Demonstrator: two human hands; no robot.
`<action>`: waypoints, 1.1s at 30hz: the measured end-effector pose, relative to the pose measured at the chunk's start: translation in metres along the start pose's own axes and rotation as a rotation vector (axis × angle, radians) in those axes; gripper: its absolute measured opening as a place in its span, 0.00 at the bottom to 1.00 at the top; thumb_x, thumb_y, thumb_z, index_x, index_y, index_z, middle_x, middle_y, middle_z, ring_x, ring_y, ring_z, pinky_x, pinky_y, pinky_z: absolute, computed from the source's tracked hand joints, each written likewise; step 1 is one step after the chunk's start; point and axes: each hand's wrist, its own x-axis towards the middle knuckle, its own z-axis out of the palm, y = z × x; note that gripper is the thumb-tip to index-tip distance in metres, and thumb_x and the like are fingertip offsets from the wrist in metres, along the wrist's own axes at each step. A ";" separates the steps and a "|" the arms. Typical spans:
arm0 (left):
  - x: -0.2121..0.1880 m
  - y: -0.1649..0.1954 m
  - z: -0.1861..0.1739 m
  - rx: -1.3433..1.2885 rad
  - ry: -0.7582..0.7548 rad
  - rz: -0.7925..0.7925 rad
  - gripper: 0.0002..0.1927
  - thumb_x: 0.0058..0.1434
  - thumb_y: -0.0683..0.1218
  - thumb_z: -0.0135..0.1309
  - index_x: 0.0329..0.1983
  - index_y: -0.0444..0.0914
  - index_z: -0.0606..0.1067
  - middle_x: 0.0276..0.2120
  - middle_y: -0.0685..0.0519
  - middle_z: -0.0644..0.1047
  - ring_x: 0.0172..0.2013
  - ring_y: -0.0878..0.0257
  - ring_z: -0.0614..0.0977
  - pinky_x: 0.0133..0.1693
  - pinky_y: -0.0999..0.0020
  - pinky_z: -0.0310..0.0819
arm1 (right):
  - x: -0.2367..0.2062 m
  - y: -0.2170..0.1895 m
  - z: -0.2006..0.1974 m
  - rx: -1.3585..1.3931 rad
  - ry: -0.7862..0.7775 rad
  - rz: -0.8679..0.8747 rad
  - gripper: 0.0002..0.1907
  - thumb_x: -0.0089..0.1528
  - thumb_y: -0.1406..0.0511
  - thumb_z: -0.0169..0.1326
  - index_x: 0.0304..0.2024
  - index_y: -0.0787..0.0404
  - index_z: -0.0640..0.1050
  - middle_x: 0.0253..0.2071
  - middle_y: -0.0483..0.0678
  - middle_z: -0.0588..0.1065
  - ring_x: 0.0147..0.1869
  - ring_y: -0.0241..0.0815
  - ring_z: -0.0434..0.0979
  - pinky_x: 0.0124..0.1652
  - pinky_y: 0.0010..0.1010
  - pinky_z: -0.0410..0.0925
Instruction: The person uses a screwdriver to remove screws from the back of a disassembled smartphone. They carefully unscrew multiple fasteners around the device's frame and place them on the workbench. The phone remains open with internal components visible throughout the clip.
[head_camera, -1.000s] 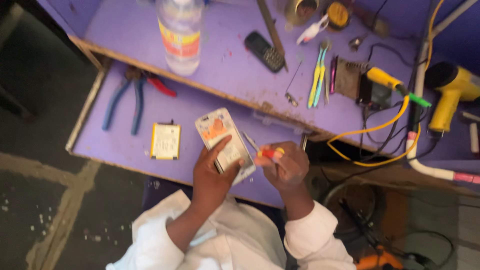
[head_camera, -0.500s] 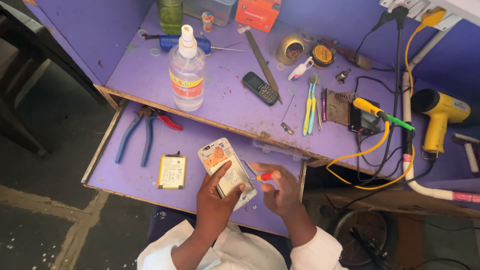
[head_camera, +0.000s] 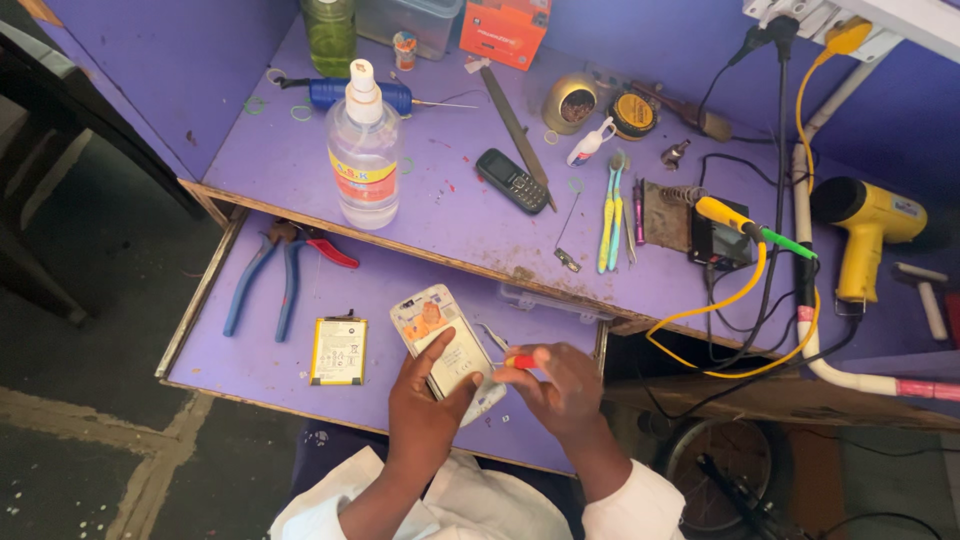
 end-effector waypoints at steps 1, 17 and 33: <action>-0.001 0.000 0.001 -0.045 -0.009 -0.006 0.32 0.54 0.31 0.61 0.64 0.36 0.71 0.55 0.50 0.72 0.53 0.64 0.80 0.51 0.70 0.79 | 0.000 0.000 0.000 -0.024 0.043 -0.033 0.40 0.59 0.59 0.68 0.68 0.47 0.61 0.38 0.47 0.81 0.39 0.44 0.85 0.34 0.33 0.75; 0.002 -0.002 -0.002 -0.072 0.008 0.010 0.32 0.55 0.31 0.61 0.64 0.36 0.72 0.54 0.48 0.72 0.52 0.63 0.80 0.50 0.69 0.79 | -0.004 0.002 0.002 0.136 -0.010 -0.017 0.32 0.70 0.71 0.56 0.70 0.50 0.57 0.43 0.53 0.82 0.42 0.48 0.87 0.41 0.33 0.78; 0.000 -0.022 -0.009 -0.047 -0.003 0.153 0.29 0.60 0.32 0.60 0.66 0.34 0.71 0.57 0.48 0.71 0.56 0.62 0.78 0.56 0.68 0.76 | -0.004 0.002 0.008 0.115 0.014 0.000 0.28 0.73 0.71 0.52 0.71 0.50 0.57 0.46 0.60 0.81 0.45 0.51 0.87 0.43 0.36 0.80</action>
